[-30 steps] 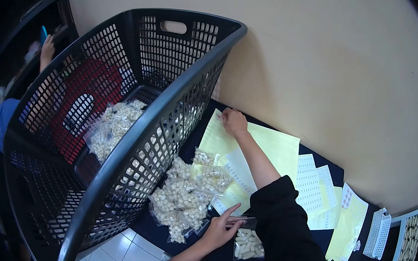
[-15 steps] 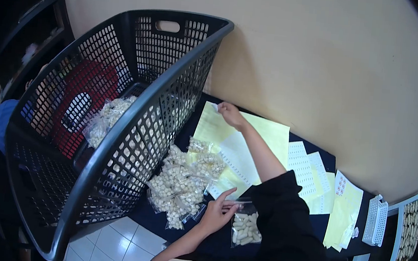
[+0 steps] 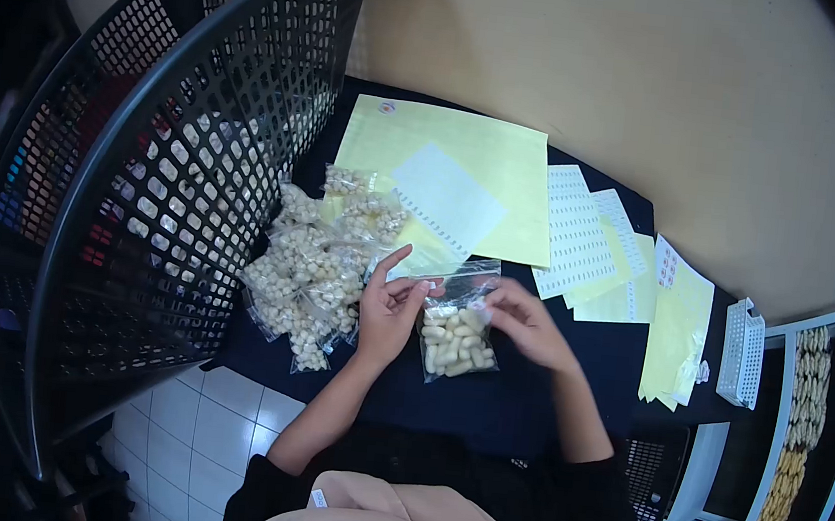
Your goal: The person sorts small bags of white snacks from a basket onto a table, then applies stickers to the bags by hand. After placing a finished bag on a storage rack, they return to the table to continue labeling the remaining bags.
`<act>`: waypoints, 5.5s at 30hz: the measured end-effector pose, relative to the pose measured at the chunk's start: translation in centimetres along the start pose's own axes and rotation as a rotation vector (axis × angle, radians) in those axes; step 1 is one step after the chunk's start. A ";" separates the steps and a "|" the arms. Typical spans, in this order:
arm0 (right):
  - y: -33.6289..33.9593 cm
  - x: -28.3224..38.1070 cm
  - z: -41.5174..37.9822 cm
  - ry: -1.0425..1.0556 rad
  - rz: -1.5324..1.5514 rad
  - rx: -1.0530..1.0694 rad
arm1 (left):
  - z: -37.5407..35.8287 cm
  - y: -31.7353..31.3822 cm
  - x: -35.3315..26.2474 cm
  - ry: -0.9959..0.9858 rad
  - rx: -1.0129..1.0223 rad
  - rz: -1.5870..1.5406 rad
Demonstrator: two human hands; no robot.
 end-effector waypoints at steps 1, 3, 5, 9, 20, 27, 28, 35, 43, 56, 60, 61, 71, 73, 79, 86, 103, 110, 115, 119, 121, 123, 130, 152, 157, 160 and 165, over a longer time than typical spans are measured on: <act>-0.3 -1.4 -0.5 -0.107 0.097 0.012 | 0.0 -0.1 0.1 0.011 0.003 -0.043; -0.8 -2.5 -0.7 -0.188 0.155 -0.130 | -0.4 -0.1 0.4 0.044 0.050 -0.016; -1.2 -2.8 -0.3 -0.152 0.214 -0.272 | -0.4 -0.5 1.2 0.036 0.176 -0.175; -1.3 -2.8 -0.3 -0.065 0.110 -0.359 | -0.7 -1.2 2.4 0.220 0.397 0.040; -3.2 4.3 -1.3 0.481 -1.251 -0.308 | -0.9 -1.7 1.9 0.144 0.380 0.115; -4.0 4.0 -1.8 0.493 -1.345 -0.303 | -1.8 -1.7 1.8 0.099 0.334 0.199; -4.2 4.1 -2.0 0.476 -1.350 -0.310 | -2.0 -1.9 1.5 0.091 0.340 0.178; -3.4 5.4 -4.4 0.326 -1.139 -0.573 | -2.9 -4.8 0.1 0.172 0.382 0.090; -1.6 1.8 -8.0 0.303 0.038 -0.934 | -3.6 -8.4 0.3 0.238 0.642 0.085; -3.8 5.2 -22.4 0.326 0.030 -1.337 | -12.8 -15.7 2.2 0.486 1.097 0.032; -8.5 5.7 -31.1 0.284 -0.161 -1.455 | -20.6 -17.6 4.0 0.582 1.276 0.074; -10.0 5.4 -33.4 0.248 -0.206 -1.492 | -22.8 -17.8 4.7 0.607 1.303 0.139; -27.3 4.5 -55.3 0.161 -0.187 -1.845 | -48.6 -15.4 11.0 0.744 1.571 0.200; -30.0 5.1 -58.7 0.214 -0.136 -1.892 | -52.5 -15.5 11.0 0.797 1.646 0.199; -33.3 6.2 -65.3 0.364 -0.023 -2.059 | -60.0 -18.1 10.4 1.013 1.766 0.099; -31.6 4.7 -72.7 0.214 -0.272 -2.288 | -66.3 -22.0 13.4 0.839 1.918 0.267; -11.8 7.9 -98.5 0.244 -0.407 -2.281 | -79.1 -49.3 24.7 0.765 1.936 0.306; -3.2 5.5 -106.8 -0.030 -0.258 -2.049 | -80.9 -57.2 31.6 0.765 1.804 0.275; 7.0 7.3 -111.5 0.078 -0.337 -1.831 | -80.9 -64.8 32.9 0.668 1.639 0.183; 16.3 9.0 -112.5 -0.082 -0.652 -1.467 | -78.6 -69.2 34.9 0.548 1.336 0.134; 20.4 10.0 -110.5 -0.013 -0.556 -1.329 | -76.6 -70.7 35.3 0.505 1.261 0.126; 24.9 10.8 -109.1 -0.024 -0.552 -1.249 | -74.2 -71.8 36.9 0.458 1.110 0.082; 45.2 20.7 -104.4 0.315 -0.662 -1.403 | -64.5 -76.9 37.2 0.350 0.895 0.080; 99.0 38.0 -79.2 0.234 -0.350 -1.413 | -45.7 -81.2 45.2 0.247 0.418 0.342; 110.8 34.3 -73.1 0.237 -0.269 -1.505 | -40.6 -86.4 41.6 0.198 0.369 0.380; 108.7 33.5 -71.5 0.236 -0.204 -1.416 | -38.3 -87.1 41.6 0.163 0.320 0.440; 111.1 32.0 -70.2 0.140 -0.187 -1.484 | -36.4 -86.4 43.7 0.119 0.300 0.475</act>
Point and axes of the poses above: each hand's wrist, its own z-axis towards the middle knuckle, its own y-axis out of the back of the hand, x = y × z, the point moved 4 cm from there along z, towards the middle knuckle, and after that the axes turned 7 degrees about y, right-handed, at the moved point
